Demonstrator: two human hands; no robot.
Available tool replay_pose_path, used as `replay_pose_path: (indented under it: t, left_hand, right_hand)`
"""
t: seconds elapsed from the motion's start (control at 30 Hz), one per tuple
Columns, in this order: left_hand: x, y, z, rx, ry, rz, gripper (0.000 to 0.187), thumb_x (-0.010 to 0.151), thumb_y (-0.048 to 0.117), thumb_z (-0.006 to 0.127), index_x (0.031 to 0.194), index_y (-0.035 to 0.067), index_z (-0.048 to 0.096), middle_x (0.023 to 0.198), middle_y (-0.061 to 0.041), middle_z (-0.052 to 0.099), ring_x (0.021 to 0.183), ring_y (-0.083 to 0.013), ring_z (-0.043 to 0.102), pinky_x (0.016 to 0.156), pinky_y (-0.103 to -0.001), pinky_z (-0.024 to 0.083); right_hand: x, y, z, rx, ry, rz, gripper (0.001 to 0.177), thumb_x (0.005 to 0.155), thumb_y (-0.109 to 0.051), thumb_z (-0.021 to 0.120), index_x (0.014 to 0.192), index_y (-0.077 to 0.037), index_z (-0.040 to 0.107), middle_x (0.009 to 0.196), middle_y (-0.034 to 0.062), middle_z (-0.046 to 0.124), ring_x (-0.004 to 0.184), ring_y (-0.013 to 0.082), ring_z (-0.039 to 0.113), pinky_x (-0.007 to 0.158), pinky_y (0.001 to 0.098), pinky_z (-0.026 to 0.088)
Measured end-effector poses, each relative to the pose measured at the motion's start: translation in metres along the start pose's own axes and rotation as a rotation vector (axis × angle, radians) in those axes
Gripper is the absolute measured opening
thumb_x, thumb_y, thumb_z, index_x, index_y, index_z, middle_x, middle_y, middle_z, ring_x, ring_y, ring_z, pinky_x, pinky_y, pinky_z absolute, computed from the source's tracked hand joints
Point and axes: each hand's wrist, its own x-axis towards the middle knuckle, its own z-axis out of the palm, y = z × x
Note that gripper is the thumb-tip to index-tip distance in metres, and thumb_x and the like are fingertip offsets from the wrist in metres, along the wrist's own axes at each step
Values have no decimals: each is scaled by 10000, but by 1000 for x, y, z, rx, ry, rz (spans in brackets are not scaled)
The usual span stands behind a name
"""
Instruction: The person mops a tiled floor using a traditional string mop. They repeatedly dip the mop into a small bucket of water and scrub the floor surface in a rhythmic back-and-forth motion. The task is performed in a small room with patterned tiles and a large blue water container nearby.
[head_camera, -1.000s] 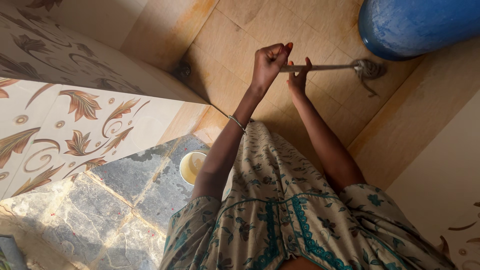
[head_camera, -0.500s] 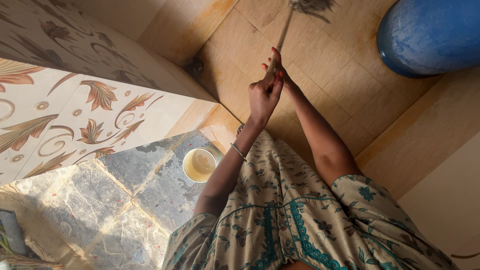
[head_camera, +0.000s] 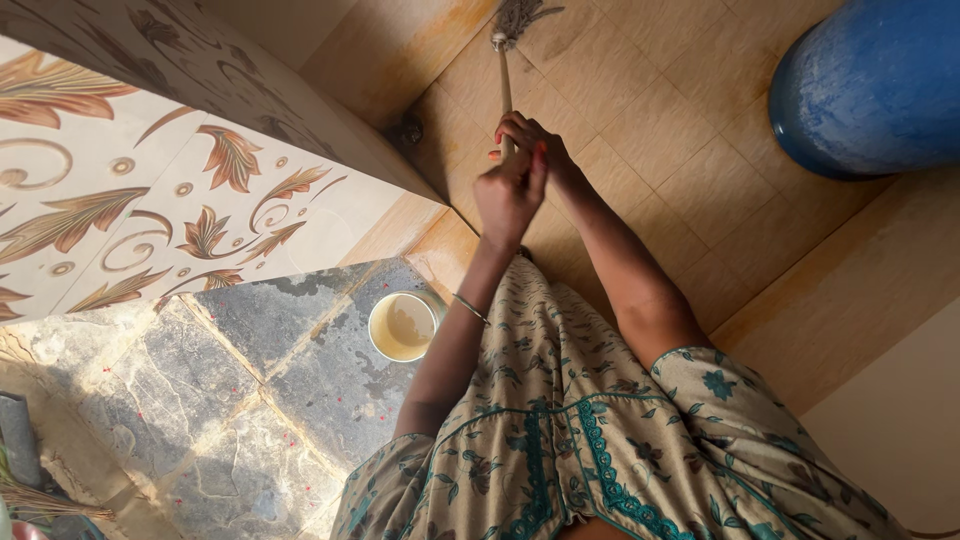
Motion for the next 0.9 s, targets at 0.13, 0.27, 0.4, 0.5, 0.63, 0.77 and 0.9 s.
replay_pose_path:
  t: [0.13, 0.27, 0.4, 0.5, 0.63, 0.77, 0.9]
  left_hand:
    - [33, -18, -34, 24, 176, -56, 334, 970, 234, 729, 697, 62, 643, 520, -78, 518, 409, -152, 470, 444, -318, 386]
    - [50, -49, -60, -107, 254, -238, 457, 1000, 205, 725, 637, 17, 522, 544, -47, 386, 529, -99, 314, 486, -312, 261]
    - [46, -73, -66, -243, 241, -345, 480, 1019, 178, 706, 652, 6, 448, 582, -13, 360, 579, -79, 291, 514, -310, 242]
    - [43, -84, -61, -344, 185, -449, 486, 1020, 181, 697, 629, 15, 462, 558, -3, 427, 528, -73, 336, 486, -305, 263]
    - [34, -83, -42, -405, 53, -583, 509, 1021, 278, 651, 582, 34, 567, 467, 9, 488, 393, -75, 471, 396, -281, 355]
    - [17, -89, -7, -399, -100, -701, 550, 1032, 371, 596, 598, 35, 642, 421, 12, 455, 359, -85, 508, 387, -264, 407]
    - [-6, -92, 40, -525, -167, -702, 531, 1023, 360, 591, 610, 30, 647, 426, 4, 470, 345, -97, 480, 372, -291, 373]
  right_hand:
    - [29, 1, 3, -158, -138, 3, 325, 941, -308, 756, 1126, -175, 524, 1153, -39, 585, 960, 262, 671, 720, 414, 564]
    - [31, -5, 19, -133, -111, 48, 349, 945, -337, 744, 1111, -152, 499, 1149, -25, 586, 894, 245, 696, 690, 421, 569]
    - [6, -4, 32, -90, -93, 168, 368, 984, -346, 727, 1169, -147, 479, 1173, 31, 570, 881, 286, 689, 714, 438, 570]
    - [-36, 0, 42, -66, -48, 265, 439, 970, -321, 720, 1244, -122, 441, 1241, 70, 561, 911, 335, 675, 697, 467, 562]
    - [-96, 25, 55, -1, 74, 298, 516, 927, -294, 750, 1270, -94, 421, 1273, 137, 518, 1031, 380, 643, 730, 484, 563]
    - [-155, 45, 62, 62, 134, 356, 555, 943, -289, 772, 1315, -75, 420, 1258, 172, 484, 1105, 391, 595, 854, 494, 540]
    - [-196, 41, 60, 181, 160, 664, 601, 907, -337, 756, 1319, -57, 421, 1345, 206, 415, 1095, 409, 579, 895, 524, 525]
